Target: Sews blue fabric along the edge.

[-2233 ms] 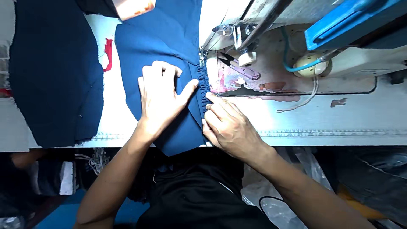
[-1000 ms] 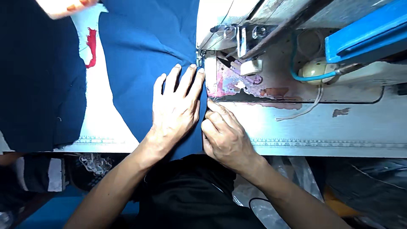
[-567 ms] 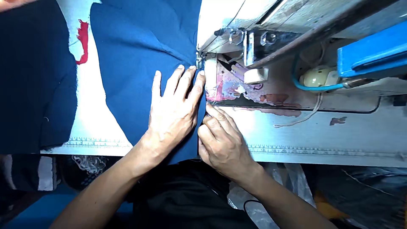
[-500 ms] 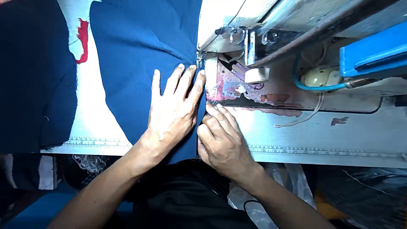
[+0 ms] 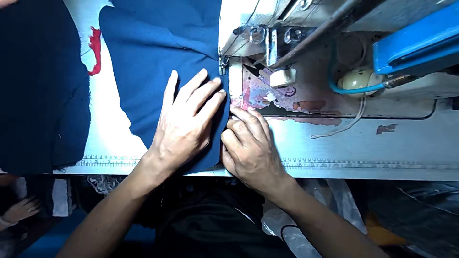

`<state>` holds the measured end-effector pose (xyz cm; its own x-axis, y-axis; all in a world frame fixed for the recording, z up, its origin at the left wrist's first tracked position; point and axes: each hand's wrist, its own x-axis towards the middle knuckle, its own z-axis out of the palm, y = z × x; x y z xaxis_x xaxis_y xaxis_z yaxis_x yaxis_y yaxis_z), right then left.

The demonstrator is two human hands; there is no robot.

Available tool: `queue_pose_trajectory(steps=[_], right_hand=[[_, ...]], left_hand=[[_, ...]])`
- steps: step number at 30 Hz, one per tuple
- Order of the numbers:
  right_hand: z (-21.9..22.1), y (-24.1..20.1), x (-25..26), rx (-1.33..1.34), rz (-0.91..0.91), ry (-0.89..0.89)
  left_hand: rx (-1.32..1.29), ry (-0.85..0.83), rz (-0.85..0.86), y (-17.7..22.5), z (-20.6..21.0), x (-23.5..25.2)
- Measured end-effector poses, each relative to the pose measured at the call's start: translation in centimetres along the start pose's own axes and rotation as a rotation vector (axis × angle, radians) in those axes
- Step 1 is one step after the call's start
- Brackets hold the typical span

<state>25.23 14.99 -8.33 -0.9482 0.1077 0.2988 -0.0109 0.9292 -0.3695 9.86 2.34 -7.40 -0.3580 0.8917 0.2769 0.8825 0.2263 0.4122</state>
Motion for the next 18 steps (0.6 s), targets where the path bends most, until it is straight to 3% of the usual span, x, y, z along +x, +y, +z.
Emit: queue_pose_trajectory(steps=[4,11,18], right_hand=[[0.2,-0.2,-0.8,-0.009,0.049,0.071],[-0.1,-0.3,0.0,-0.080,0.030,-0.024],[-0.6,-0.7,1.9,-0.117,0.125,-0.050]], left_hand=[[0.005,-0.104,0.081,-1.4,-0.2,-1.5],[0.058,-0.111,0.159,-3.1,-0.2,-1.0],[0.036,-0.180,0.116,-3.1,-1.5,0.6]])
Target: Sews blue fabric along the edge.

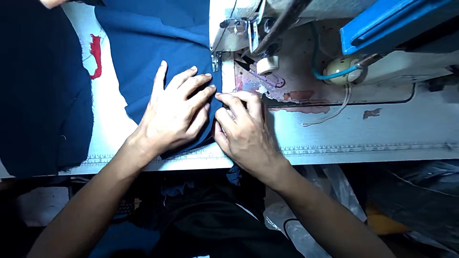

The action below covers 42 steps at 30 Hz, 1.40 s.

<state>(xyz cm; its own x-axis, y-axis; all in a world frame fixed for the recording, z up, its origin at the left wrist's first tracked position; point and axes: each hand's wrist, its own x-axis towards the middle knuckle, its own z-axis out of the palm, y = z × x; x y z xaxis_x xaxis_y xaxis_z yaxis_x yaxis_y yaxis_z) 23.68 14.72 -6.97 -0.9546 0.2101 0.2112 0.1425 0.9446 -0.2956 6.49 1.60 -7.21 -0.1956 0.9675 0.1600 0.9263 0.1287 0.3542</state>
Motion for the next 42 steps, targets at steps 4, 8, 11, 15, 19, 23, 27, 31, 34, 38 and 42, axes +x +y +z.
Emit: queue_pose_trajectory(steps=[4,8,11,15,19,23,27,31,34,38,42], right_hand=[[-0.8,-1.0,-2.1,0.077,0.165,-0.045],[-0.6,-1.4,-2.9,0.142,0.201,0.005],[-1.0,-1.6,-2.7,0.158,0.239,0.020],[-1.3,-2.0,-2.5,0.126,0.229,0.035],[-1.2,-2.4,-2.5,0.053,0.180,-0.001],[-1.1,-2.5,-2.5,-0.010,0.156,-0.054],[-1.3,-2.5,-2.8,0.029,0.174,-0.052],[-1.9,-2.5,-3.6,0.179,0.296,-0.031],[-2.3,-2.5,-4.2,0.206,0.320,-0.009],[-2.4,-2.9,-4.6,0.153,0.244,0.017],[-2.2,-3.2,-4.6,0.116,0.170,0.037]], left_hand=[[-0.127,0.011,0.019,2.1,-0.3,-1.6],[-0.225,0.141,0.023,1.8,1.0,-2.8],[-0.420,0.223,-0.120,2.4,0.0,-3.1],[-0.444,0.319,-0.329,2.7,-1.2,-3.3],[-0.173,0.356,-0.275,3.4,-1.3,-3.5],[0.138,0.352,-0.101,3.7,-0.4,-2.9],[0.163,0.128,0.047,3.0,1.1,-2.5],[0.059,0.064,0.040,1.8,1.7,-2.6],[0.012,0.068,0.035,1.7,1.6,-2.6],[-0.090,0.060,-0.048,2.1,0.9,-2.0],[-0.126,0.103,-0.179,3.0,0.9,-1.1]])
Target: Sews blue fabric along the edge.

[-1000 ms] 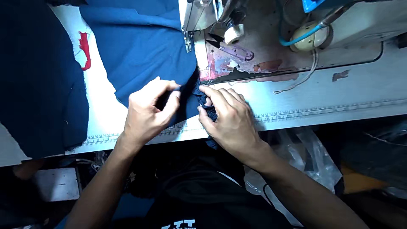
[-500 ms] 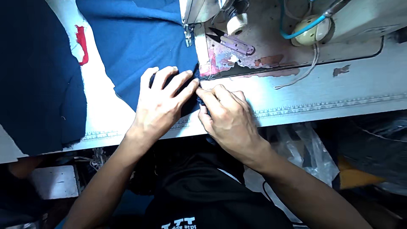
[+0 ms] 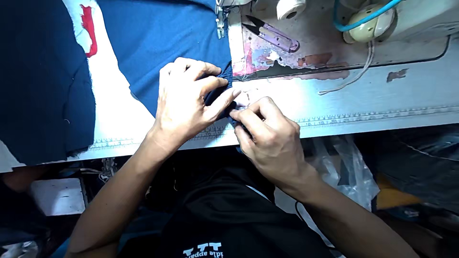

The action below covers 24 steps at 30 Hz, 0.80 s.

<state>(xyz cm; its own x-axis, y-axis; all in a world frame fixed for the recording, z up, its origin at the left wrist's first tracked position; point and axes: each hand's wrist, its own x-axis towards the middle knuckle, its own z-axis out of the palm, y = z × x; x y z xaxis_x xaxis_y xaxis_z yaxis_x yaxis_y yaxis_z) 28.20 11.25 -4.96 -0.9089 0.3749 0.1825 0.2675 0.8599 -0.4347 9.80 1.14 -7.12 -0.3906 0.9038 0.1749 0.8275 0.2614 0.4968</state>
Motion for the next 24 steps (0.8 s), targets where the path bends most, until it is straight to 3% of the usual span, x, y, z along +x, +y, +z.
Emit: queue_pose_trajectory(steps=[16,24], right_hand=[[0.5,-0.4,-0.6,0.140,0.087,-0.028],[0.6,-0.1,-0.6,-0.047,-0.074,-0.067]], left_hand=[[-0.005,-0.029,0.102,-0.8,0.2,-0.5],[-0.045,-0.005,0.085,-1.0,0.2,-0.6]])
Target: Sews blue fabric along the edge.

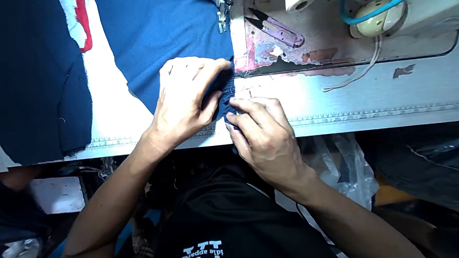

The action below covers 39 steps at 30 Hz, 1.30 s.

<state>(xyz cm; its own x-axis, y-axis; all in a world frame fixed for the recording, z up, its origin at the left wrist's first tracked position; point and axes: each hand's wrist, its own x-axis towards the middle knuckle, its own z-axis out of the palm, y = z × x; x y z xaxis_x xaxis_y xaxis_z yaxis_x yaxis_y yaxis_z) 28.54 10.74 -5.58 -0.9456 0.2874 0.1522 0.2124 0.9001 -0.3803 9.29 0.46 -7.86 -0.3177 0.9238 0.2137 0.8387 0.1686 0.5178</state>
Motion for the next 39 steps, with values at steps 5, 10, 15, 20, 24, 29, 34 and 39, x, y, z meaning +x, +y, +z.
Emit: queue_pose_trajectory(steps=[5,10,15,20,24,29,34,39], right_hand=[[0.0,-0.8,0.1,-0.173,-0.052,-0.062],[-0.1,-0.9,0.2,-0.176,-0.056,-0.085],[0.2,-0.6,0.0,-0.122,-0.046,-0.064],[0.3,-0.4,-0.2,-0.084,-0.044,-0.054],[0.5,-0.2,-0.7,-0.076,-0.043,-0.050],[0.7,-0.1,-1.4,-0.062,-0.037,-0.061],[0.8,0.0,-1.7,-0.055,-0.036,-0.065],[0.9,0.2,-1.7,-0.051,-0.045,-0.062]], left_hand=[[0.051,-0.005,-0.009,0.1,0.0,0.2],[0.090,-0.008,-0.171,0.8,-0.8,0.7],[-0.097,-0.038,-0.247,1.6,-2.1,0.6],[-0.226,0.011,-0.040,1.6,-1.2,-0.6],[-0.094,0.006,0.008,2.1,-0.4,-1.3],[-0.024,-0.128,0.055,2.3,-0.4,-1.4],[-0.106,-0.171,0.056,2.0,-1.2,-1.3],[-0.097,-0.019,0.068,1.5,-0.4,-0.9]])
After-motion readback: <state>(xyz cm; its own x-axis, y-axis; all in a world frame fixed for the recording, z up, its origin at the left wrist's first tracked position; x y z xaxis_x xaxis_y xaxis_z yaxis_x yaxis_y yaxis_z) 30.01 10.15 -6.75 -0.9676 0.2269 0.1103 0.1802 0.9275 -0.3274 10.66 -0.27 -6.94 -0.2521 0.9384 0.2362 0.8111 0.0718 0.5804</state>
